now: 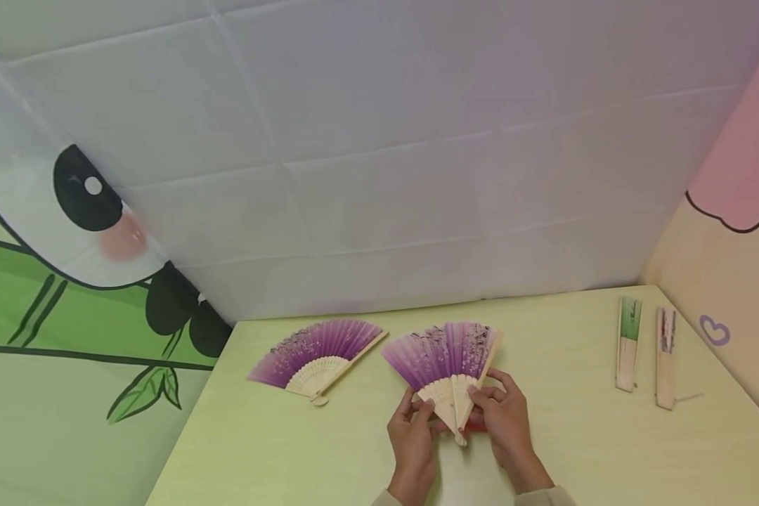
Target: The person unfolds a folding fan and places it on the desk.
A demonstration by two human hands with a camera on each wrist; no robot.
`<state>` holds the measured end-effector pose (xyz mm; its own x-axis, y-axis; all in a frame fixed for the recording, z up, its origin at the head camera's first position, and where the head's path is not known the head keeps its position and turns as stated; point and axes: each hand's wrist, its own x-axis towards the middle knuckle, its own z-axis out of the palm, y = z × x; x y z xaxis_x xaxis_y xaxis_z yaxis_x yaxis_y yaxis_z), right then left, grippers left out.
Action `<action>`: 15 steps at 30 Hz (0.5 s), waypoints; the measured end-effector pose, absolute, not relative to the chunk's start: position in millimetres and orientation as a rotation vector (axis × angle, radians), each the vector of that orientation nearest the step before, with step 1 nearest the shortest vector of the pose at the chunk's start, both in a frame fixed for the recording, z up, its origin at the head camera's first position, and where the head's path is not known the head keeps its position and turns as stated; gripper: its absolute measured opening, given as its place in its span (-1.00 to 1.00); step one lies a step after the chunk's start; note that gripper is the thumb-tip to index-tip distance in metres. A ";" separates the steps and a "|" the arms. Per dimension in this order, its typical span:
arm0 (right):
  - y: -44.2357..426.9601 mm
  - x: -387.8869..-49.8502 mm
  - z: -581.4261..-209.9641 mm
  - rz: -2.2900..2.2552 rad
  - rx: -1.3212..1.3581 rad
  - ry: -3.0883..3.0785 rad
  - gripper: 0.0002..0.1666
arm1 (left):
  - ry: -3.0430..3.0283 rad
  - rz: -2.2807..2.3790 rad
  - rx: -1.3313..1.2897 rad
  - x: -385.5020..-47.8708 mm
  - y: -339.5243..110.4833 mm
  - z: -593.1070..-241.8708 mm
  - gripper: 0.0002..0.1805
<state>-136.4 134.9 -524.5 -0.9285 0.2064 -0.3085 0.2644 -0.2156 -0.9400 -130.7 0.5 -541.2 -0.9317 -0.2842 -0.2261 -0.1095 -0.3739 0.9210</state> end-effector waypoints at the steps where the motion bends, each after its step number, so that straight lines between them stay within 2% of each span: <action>1: 134.8 -136.4 -524.6 -2.349 0.589 1.944 -0.33 | -1.686 -2.449 0.543 -130.8 0.5 -542.0 -0.26; 15: 129.8 -135.0 -521.4 -2.463 0.642 1.891 -0.37 | -1.564 -2.428 0.564 -131.2 -2.2 -547.6 -0.18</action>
